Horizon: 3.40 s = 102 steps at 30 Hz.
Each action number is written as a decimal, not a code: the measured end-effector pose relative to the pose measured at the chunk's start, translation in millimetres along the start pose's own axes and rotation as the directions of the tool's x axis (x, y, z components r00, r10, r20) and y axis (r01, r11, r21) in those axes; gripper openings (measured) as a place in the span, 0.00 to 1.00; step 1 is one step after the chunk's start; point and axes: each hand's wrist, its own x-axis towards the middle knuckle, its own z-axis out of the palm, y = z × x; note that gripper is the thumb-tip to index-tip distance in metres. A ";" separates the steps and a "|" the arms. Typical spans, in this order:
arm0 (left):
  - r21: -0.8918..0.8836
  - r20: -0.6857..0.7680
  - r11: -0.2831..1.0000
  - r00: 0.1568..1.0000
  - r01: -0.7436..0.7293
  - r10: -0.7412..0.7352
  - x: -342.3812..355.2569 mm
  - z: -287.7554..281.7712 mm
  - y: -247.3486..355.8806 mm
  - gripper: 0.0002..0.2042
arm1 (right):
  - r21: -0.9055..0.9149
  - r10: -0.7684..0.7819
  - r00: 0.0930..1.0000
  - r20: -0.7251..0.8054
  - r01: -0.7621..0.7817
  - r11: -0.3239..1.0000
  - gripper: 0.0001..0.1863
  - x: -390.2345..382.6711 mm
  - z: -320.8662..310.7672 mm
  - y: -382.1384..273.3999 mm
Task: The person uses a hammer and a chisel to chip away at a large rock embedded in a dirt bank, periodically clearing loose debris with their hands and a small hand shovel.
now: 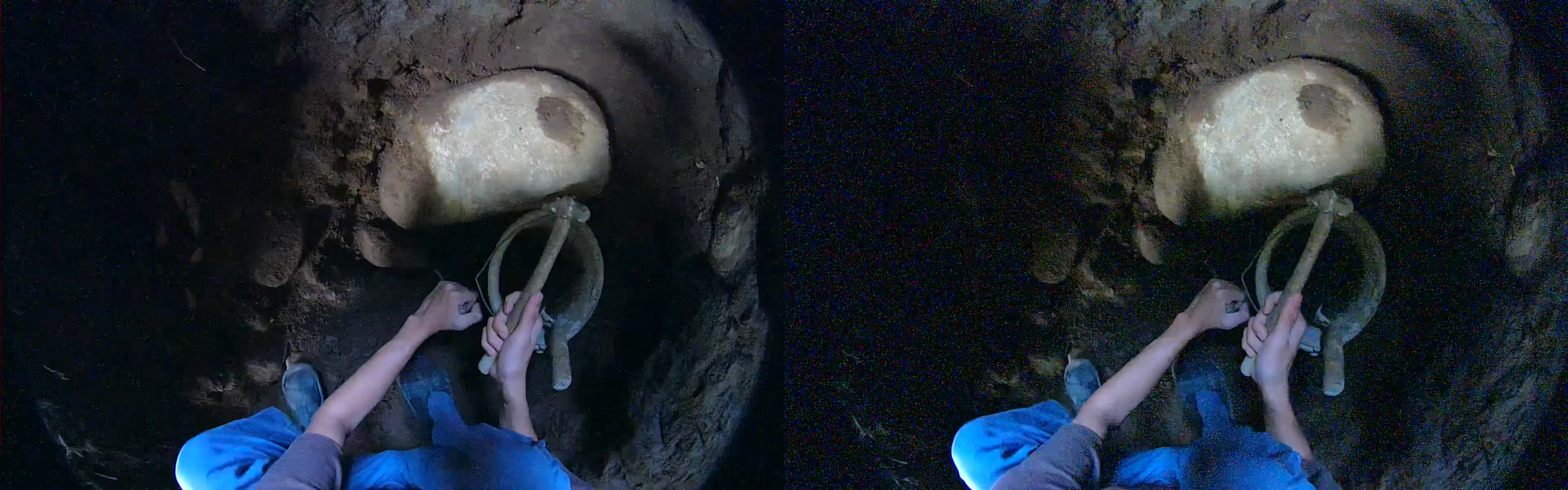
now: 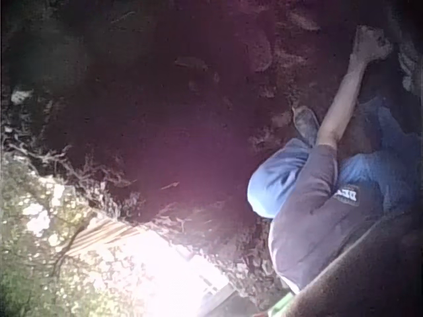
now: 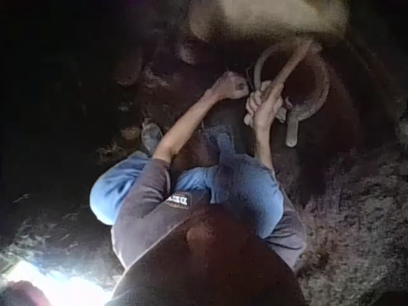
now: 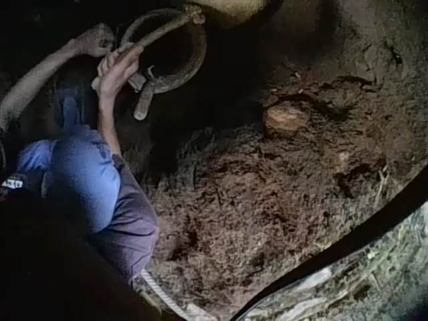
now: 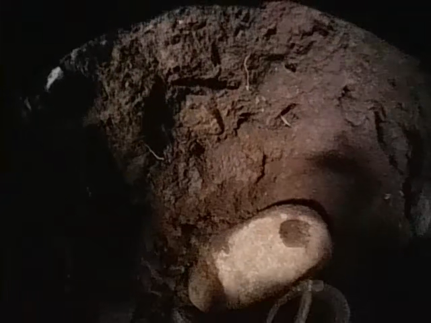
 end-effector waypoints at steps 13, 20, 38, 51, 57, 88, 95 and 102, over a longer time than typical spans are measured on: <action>-0.054 -0.133 0.985 0.977 0.162 -0.168 12.7 -11.0 -2.4 0.12 | -0.304 -0.436 0.898 -0.063 0.399 0.865 0.20 -13.9 30.3 12.6; -0.101 0.110 0.965 0.967 0.241 -0.229 12.2 -23.8 6.9 0.07 | -0.619 -0.384 0.907 -0.173 0.203 0.758 0.13 -46.8 5.2 8.4; -0.153 -0.016 0.966 0.977 0.207 -0.212 15.3 -26.7 -10.5 0.05 | -0.904 -0.135 0.991 0.005 0.062 0.423 0.16 -103.7 -4.4 36.8; -0.127 -0.008 0.971 0.979 0.203 -0.206 21.9 -16.5 5.3 0.05 | -0.470 -0.450 0.891 -0.058 0.373 0.800 0.14 -102.4 -43.9 103.6; -0.042 0.035 0.971 0.971 0.236 -0.235 17.4 -15.2 -5.2 0.07 | -0.588 -0.331 0.940 -0.082 0.223 0.778 0.19 -99.8 -45.8 93.2; -0.115 -0.050 0.985 0.989 0.132 -0.138 29.1 -17.0 -20.3 0.09 | -0.705 -0.523 0.852 0.015 0.380 0.599 0.13 -85.1 -22.5 56.1; -0.233 -0.050 0.965 0.989 0.123 -0.138 21.7 -14.5 -32.0 0.13 | -0.793 -0.187 0.982 -0.016 0.101 0.600 0.17 -73.3 -25.2 64.6; -0.126 -0.068 0.988 0.993 0.091 -0.100 21.2 -22.4 -33.4 0.13 | -0.879 -0.335 0.939 0.081 0.226 0.421 0.06 -73.3 -28.3 95.2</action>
